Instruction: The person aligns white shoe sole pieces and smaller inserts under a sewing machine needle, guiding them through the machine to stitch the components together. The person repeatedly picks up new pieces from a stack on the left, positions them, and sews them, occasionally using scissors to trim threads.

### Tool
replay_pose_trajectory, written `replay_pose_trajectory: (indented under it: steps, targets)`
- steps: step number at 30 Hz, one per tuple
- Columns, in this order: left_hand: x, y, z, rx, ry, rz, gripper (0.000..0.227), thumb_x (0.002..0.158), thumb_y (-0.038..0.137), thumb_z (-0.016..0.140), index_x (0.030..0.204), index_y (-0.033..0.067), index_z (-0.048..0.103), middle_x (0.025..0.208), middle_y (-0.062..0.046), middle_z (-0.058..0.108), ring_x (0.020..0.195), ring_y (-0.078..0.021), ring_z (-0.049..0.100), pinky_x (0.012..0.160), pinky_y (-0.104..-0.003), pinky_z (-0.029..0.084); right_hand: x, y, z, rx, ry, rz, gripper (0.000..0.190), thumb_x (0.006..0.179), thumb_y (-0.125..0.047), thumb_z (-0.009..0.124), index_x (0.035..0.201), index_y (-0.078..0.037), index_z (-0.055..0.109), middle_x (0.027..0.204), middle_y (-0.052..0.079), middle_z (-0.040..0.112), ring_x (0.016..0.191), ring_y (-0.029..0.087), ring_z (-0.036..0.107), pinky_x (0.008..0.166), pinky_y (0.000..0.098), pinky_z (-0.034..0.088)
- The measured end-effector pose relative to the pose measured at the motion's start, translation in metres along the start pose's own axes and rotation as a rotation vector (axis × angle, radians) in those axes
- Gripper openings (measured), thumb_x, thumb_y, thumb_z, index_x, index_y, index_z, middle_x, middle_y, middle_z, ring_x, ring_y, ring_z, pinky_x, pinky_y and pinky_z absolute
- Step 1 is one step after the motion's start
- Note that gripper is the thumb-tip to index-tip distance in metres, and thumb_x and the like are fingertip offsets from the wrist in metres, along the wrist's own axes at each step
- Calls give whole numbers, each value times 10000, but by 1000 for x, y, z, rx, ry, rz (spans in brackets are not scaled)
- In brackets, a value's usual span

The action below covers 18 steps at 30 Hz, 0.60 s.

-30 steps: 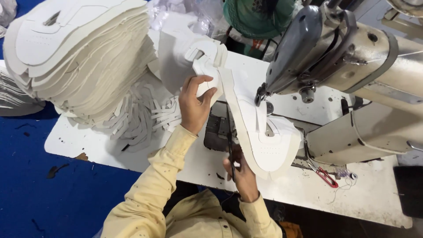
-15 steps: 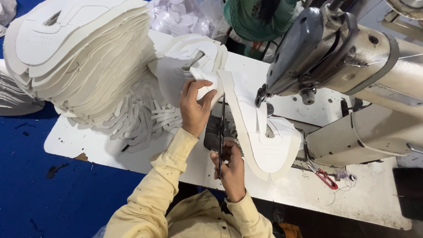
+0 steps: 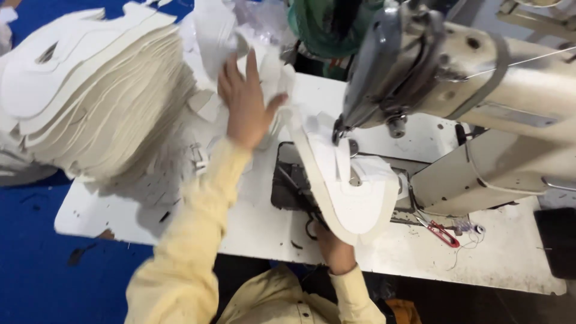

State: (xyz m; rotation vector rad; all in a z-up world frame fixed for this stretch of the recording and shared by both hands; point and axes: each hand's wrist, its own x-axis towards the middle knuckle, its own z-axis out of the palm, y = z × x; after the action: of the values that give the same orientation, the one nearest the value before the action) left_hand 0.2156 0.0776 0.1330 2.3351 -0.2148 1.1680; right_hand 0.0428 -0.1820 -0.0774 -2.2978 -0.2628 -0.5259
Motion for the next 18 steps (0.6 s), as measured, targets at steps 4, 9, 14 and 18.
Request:
replay_pose_trajectory:
  steps: [4,9,14,18]
  targets:
    - [-79,28,12,-463,-169,-295,856,1020,544,611,1613,23,279,1592,-190,403,1468,-377,450,1236,-512,317,27,22,-35,1017,311,765,533,993,-246,603,1467,-28,494,1369,122,647,1210,252,640,985,384,525]
    - [-90,67,14,-786,-307,-386,832,991,437,669,1587,5,281,1561,-205,400,1439,-373,467,1192,-447,392,62,-12,-92,1359,254,726,684,1025,-472,493,1478,40,483,1403,189,643,1240,294,655,1010,380,542]
    - [-65,68,15,-714,-358,-343,670,882,223,724,1480,34,488,1470,-165,517,1352,-298,529,1058,-382,512,74,-59,-90,758,67,480,622,906,-139,687,1458,37,463,1336,185,638,1182,274,633,1002,379,528]
    - [-60,81,10,-745,-410,-440,585,833,182,815,1348,27,583,1331,-147,573,1257,-268,565,1041,-364,485,65,-60,-84,755,136,447,611,917,-51,682,1458,39,413,1301,163,645,1174,232,641,980,352,533]
